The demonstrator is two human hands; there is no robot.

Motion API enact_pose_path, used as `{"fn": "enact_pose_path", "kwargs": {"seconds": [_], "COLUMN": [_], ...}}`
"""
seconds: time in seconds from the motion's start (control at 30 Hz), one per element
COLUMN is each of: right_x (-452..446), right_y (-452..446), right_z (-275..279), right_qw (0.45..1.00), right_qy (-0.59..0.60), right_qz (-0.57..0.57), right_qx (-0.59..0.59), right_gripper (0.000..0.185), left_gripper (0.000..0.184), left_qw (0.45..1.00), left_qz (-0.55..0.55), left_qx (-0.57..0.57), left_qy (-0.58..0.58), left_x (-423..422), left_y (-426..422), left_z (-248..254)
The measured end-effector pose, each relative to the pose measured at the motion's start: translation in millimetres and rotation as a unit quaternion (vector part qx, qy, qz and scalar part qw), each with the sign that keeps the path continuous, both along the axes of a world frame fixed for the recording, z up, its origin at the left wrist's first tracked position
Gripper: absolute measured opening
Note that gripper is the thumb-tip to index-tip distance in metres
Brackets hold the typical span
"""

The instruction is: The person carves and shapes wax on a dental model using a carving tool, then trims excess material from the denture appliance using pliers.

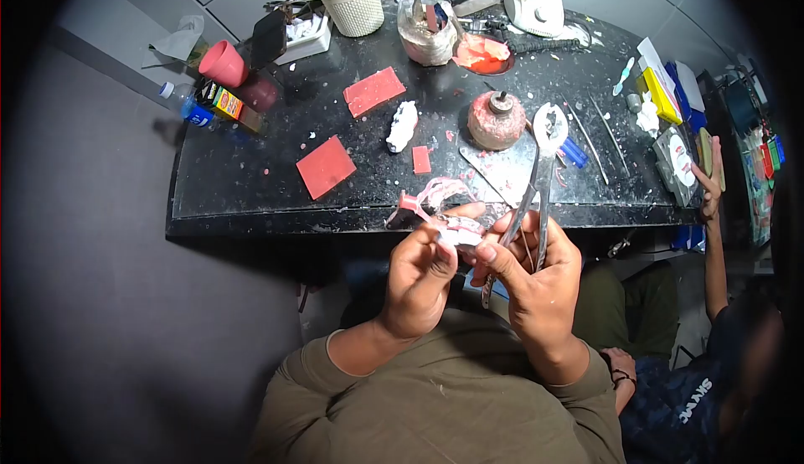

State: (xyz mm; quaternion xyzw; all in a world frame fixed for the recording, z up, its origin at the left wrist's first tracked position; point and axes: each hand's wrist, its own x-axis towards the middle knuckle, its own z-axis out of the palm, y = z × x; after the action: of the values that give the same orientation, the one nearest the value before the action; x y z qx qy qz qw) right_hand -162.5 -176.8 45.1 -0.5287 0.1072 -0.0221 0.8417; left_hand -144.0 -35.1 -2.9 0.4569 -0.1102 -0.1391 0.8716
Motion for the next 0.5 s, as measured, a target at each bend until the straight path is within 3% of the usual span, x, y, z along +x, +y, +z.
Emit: {"fn": "enact_pose_path", "kwargs": {"seconds": [0.07, 0.2, 0.3, 0.33, 0.37, 0.43, 0.5], "right_x": [-3.1, -2.0, -0.1, -0.6, -0.4, -1.5, -7.0], "right_y": [-0.2, -15.9, -42.8, -47.5, -49.3, -64.4, -66.8], "right_z": [0.3, 11.6, 9.5, 15.5, 21.6, 14.0, 13.0], "right_qw": [0.999, 0.999, 0.984, 0.976, 0.975, 0.96, 0.963], "right_qy": [-0.017, 0.013, 0.002, 0.01, 0.007, -0.049, -0.05], "right_qz": [0.017, 0.049, 0.069, 0.058, 0.053, 0.159, 0.158], "right_qx": [-0.027, 0.006, 0.166, 0.21, 0.218, 0.225, 0.214], "right_gripper": [0.028, 0.031, 0.055, 0.07, 0.083, 0.094, 0.098], "left_gripper": [0.061, 0.061, 0.059, 0.063, 0.063, 0.068, 0.072], "left_qw": [0.999, 0.997, 0.993, 0.993, 0.993, 0.987, 0.991], "left_qz": [0.019, 0.042, 0.003, 0.006, 0.01, -0.05, -0.034], "left_qx": [-0.02, -0.071, -0.122, -0.117, -0.113, -0.148, -0.121], "left_qy": [0.026, -0.005, -0.005, 0.015, 0.011, 0.029, 0.045], "left_x": [0.0, 13.4, 19.7, 20.1, 22.2, 26.1, 24.5], "left_y": [1.0, 5.9, 17.1, 21.2, 25.5, 31.1, 31.8], "left_z": [-1.3, -5.3, -0.4, -0.2, -1.7, -2.1, 4.3]}}
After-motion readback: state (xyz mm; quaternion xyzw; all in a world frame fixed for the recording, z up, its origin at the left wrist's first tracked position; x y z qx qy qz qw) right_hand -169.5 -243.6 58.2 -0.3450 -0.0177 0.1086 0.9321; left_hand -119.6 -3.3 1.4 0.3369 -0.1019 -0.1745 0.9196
